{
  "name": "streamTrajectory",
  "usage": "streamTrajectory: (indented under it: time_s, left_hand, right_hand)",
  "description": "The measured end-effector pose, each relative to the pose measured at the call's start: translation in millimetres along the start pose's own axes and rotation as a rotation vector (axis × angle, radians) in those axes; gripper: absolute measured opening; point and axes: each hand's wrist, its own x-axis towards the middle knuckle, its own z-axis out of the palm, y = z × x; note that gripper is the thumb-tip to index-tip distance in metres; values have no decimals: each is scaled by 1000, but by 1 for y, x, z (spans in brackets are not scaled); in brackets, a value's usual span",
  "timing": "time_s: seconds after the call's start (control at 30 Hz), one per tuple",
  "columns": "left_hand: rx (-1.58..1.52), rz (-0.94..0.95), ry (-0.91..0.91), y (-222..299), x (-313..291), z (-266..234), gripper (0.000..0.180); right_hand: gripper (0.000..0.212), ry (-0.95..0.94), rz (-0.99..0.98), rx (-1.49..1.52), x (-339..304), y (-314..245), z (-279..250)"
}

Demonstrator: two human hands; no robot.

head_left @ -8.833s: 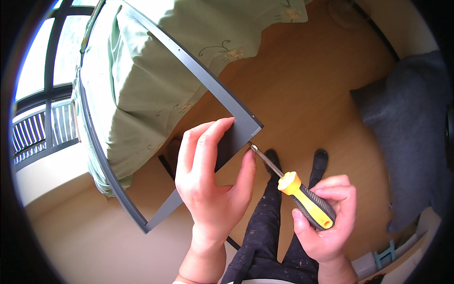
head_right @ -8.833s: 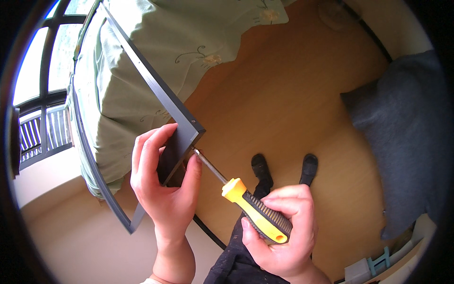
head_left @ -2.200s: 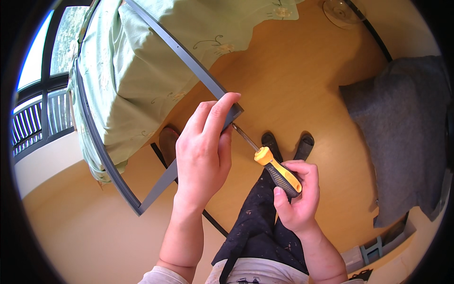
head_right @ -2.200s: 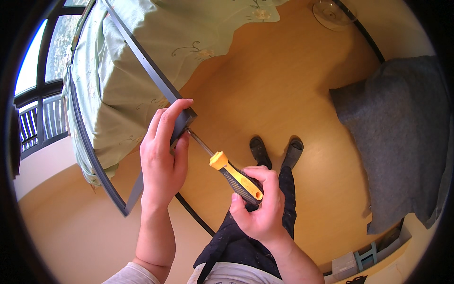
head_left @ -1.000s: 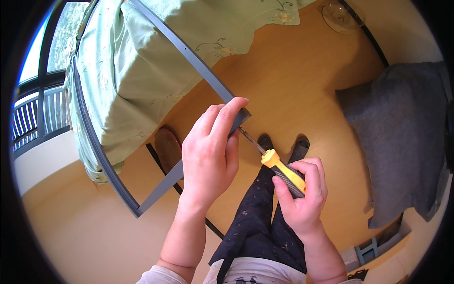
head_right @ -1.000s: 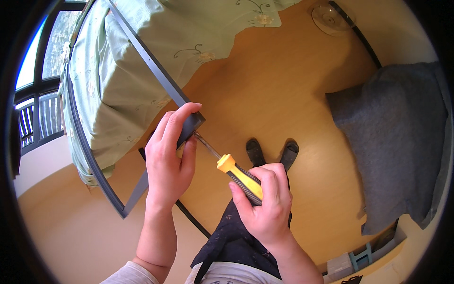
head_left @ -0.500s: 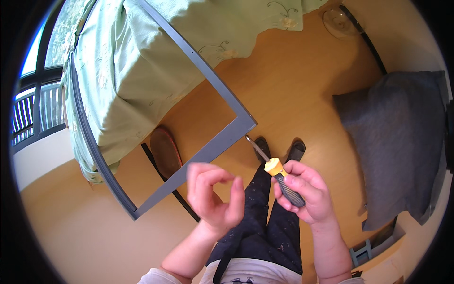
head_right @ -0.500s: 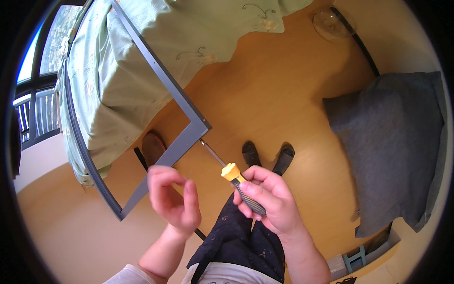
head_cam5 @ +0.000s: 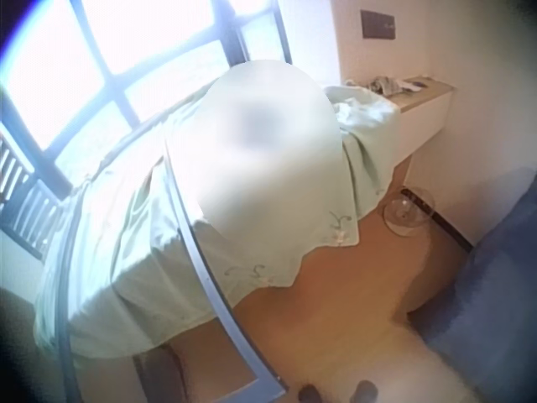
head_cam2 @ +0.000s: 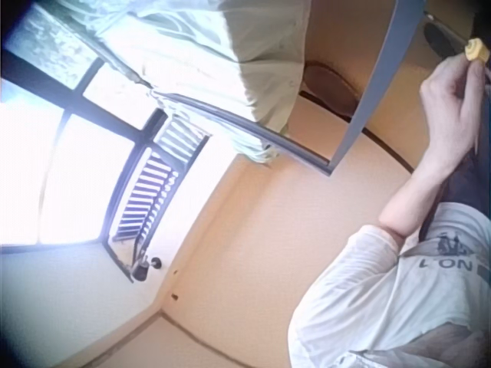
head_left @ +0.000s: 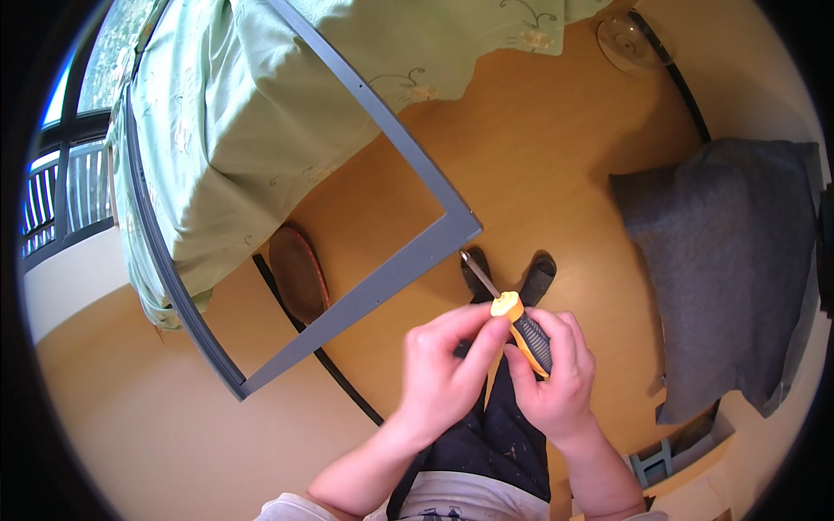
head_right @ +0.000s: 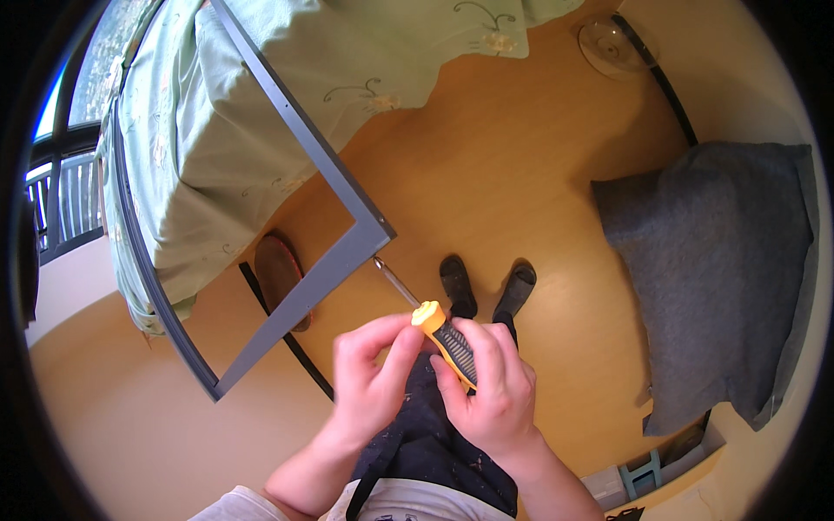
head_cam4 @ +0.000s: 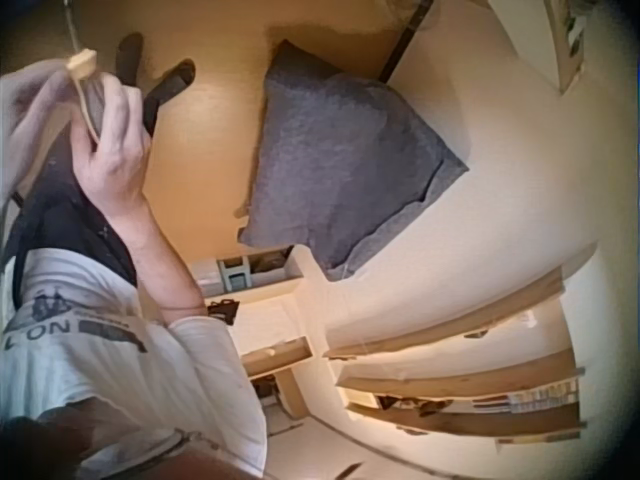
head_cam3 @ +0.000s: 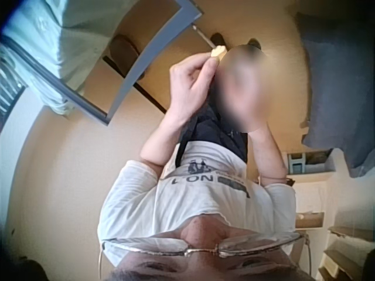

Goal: The person disassembles and reassembles a large rectangular frame using a screwdriver. The person unscrews fasteners, separates the frame segments, and then aligns and screws the segments back together.

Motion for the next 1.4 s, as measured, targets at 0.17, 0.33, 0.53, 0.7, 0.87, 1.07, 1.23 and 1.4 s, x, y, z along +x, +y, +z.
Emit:
streamTrajectory:
  time_s: [0.17,0.33,0.53,0.7,0.87,1.07,1.23,1.4]
  left_hand:
    - [1380,970,173,80,15,-12,44]
    - [1242,890,157,62,39,-14,50]
    - [1122,937,159,53,49,-17,48]
    - [1173,992,187,50,50,-20,47]
    - [1174,968,191,51,49,-15,48]
    - [1089,980,254,50,50,-14,49]
    - [1115,910,174,56,48,-18,52]
    - [1105,836,34,70,45,-24,61]
  right_hand:
    - [41,97,-159,-272,7,5,-2]
    - [32,21,25,24,9,-7,-3]
    - [22,-191,703,1028,16,5,-19]
    - [21,-412,1102,1890,23,24,-22]
    - [26,-161,817,1157,24,0,-18]
    - [28,-135,756,1075,19,-3,-15]
    - [26,-325,1130,1918,25,15,-14]
    - [34,-437,977,1705,21,29,-34]
